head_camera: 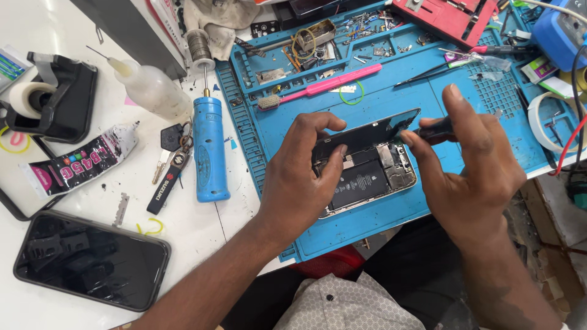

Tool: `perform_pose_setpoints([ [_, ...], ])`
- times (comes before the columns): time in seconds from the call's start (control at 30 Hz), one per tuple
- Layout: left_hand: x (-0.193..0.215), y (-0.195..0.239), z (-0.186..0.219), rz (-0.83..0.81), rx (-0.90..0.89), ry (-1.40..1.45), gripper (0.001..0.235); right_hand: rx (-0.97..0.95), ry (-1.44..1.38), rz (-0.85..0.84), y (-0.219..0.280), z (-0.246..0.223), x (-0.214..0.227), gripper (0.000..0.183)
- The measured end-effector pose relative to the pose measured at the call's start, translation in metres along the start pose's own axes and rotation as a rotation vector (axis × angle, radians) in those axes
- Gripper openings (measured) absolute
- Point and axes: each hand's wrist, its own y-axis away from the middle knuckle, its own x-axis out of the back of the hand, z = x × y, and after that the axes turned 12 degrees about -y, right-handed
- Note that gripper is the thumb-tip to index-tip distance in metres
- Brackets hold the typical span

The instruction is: The person uses a precision screwdriver to remove screws from a smartphone, then closes the device and hands it to another person. The work occurs on a blue anti-static mat with various tools and parts nearby.

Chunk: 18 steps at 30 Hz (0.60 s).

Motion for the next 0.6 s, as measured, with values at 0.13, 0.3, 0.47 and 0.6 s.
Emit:
perform_pose_setpoints([
  [0.13,0.0022,-0.0018,0.0022,-0.016,0.008,-0.019,0.039,-0.038,-0.002,-0.022,-0.0022,0.0,0.0024,0.069],
  [0.3,0.0003,0.001,0.0004,-0.007,0.008,-0.003,0.038,-0.006,0.008,-0.009,0.0012,0.0022,0.0013,0.069],
  [0.47,0.0016,-0.0017,0.0034,0.023,-0.019,-0.035,0.04,-0.05,-0.038,-0.03,-0.001,0.0024,0.0047,0.067],
  [0.6,0.0002,0.0005,-0.0004,0.002,-0.015,0.008,0.038,-0.03,-0.035,-0.011,-0.0005,0.0018,0.0005,0.065],
])
